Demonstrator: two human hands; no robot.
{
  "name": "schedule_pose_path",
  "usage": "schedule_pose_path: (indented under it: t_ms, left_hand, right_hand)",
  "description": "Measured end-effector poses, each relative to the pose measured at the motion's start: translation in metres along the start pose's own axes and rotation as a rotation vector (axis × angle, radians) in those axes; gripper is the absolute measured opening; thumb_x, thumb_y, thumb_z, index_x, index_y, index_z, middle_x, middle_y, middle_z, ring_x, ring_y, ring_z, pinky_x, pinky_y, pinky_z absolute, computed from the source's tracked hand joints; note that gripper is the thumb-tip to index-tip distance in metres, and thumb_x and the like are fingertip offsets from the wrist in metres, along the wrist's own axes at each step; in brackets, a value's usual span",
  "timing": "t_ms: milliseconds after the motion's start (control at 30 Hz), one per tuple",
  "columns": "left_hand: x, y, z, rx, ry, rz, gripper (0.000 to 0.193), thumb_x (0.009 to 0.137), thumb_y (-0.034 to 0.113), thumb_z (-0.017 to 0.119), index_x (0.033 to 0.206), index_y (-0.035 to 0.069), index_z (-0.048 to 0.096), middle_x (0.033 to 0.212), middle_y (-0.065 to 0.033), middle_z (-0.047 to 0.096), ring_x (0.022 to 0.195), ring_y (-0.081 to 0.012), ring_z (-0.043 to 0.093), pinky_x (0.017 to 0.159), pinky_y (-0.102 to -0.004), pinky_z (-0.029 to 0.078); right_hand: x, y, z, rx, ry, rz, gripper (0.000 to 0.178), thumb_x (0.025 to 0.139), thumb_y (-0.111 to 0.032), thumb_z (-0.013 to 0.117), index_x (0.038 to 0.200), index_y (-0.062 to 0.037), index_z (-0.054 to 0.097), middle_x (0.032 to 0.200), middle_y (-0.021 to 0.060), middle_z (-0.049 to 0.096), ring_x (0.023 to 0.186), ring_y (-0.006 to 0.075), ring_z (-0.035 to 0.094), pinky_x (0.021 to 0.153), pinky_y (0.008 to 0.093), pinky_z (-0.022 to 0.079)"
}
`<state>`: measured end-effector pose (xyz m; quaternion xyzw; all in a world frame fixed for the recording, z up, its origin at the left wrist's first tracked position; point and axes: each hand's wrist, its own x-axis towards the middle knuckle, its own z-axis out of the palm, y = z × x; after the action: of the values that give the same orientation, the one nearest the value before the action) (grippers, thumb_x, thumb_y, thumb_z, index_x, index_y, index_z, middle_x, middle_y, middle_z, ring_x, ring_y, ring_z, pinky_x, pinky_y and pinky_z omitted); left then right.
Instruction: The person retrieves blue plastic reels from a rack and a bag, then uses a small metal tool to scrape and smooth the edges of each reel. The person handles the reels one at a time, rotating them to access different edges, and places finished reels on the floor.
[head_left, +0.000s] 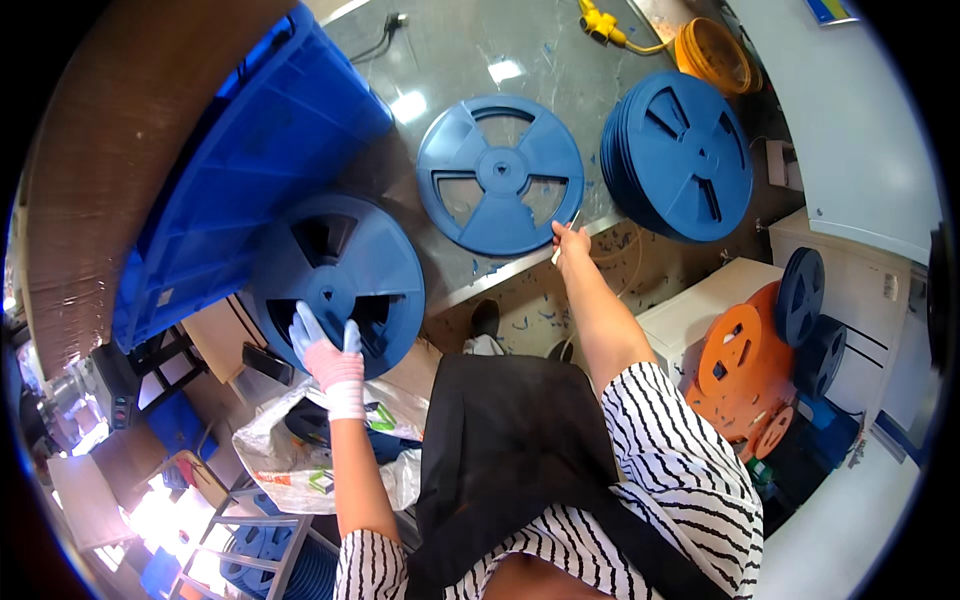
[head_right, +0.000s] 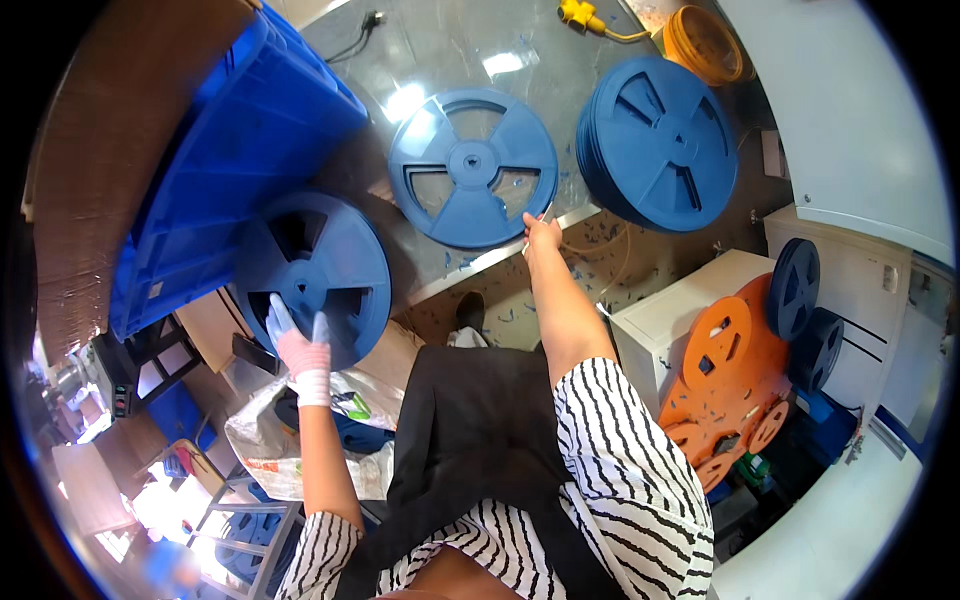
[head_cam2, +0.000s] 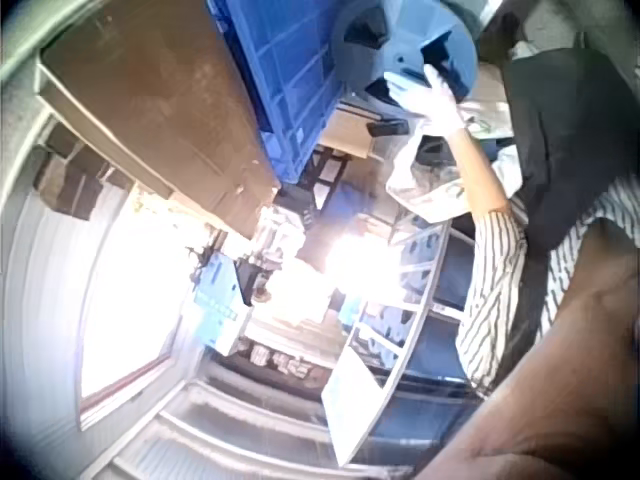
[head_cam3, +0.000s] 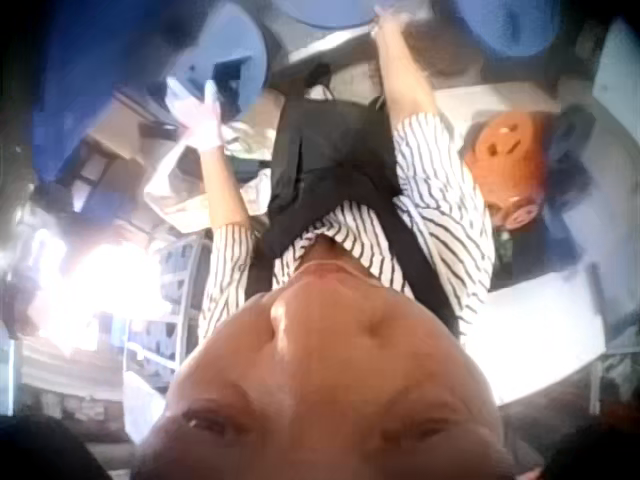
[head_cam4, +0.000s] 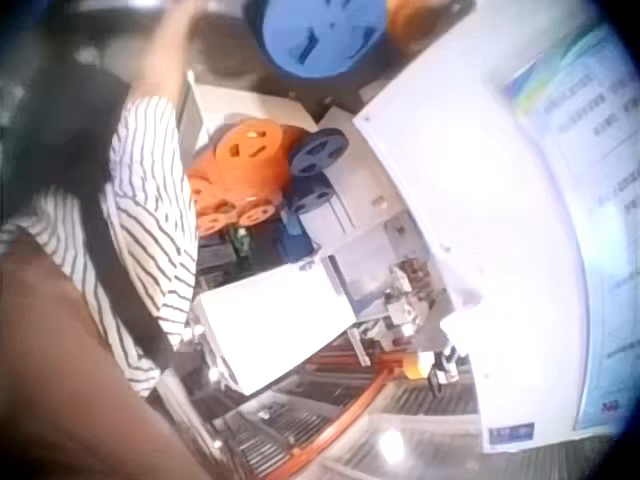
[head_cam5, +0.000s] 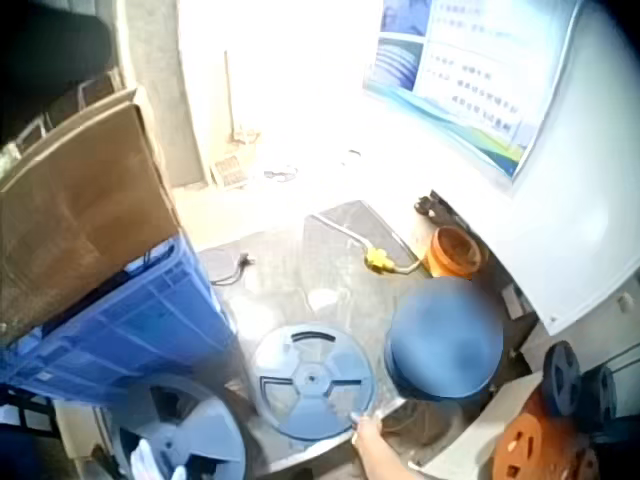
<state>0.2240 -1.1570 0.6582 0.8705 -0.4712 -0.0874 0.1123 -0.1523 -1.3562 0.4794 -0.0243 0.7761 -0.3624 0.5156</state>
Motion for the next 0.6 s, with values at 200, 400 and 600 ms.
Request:
schedule_pose_path:
  t_ms: [200, 400, 600]
  left_hand:
    - [-0.048, 0.061, -0.015, -0.178, 0.099, 0.301, 0.069, 0.087, 0.029, 0.066, 0.145, 0.000, 0.042, 0.143, -0.0261, 0.045, 0.136, -0.0473, 0.037, 0.114, -0.0531, 0.029]
    - [-0.041, 0.191, -0.019, -0.897, -0.267, 0.182, 0.083, 0.084, 0.027, 0.075, 0.151, 0.004, 0.032, 0.142, -0.0265, 0.047, 0.131, -0.0416, 0.045, 0.109, -0.0451, 0.038]
    - [-0.038, 0.279, -0.093, -1.814, -0.587, 0.016, 0.108, 0.088, 0.026, 0.075, 0.157, 0.014, -0.007, 0.130, -0.0129, 0.052, 0.113, -0.0213, 0.057, 0.094, -0.0354, 0.049]
  right_hand:
    - [-0.080, -0.042, -0.013, 0.282, -0.293, -0.340, 0.026, 0.082, 0.000, 0.076, 0.094, -0.0084, 0.054, 0.076, 0.0005, 0.060, 0.058, 0.0103, 0.052, 0.050, 0.0236, 0.040]
    - [-0.281, -0.140, -0.110, 0.074, -0.273, -0.714, 0.019, 0.082, -0.002, 0.076, 0.091, -0.0048, 0.060, 0.075, -0.0026, 0.058, 0.062, 0.0049, 0.050, 0.056, 0.0211, 0.041]
    - [-0.445, -0.140, -0.193, -0.362, -0.446, -1.089, 0.018, 0.084, -0.001, 0.076, 0.095, -0.0006, 0.063, 0.089, 0.0039, 0.066, 0.077, 0.0085, 0.062, 0.069, 0.0237, 0.053]
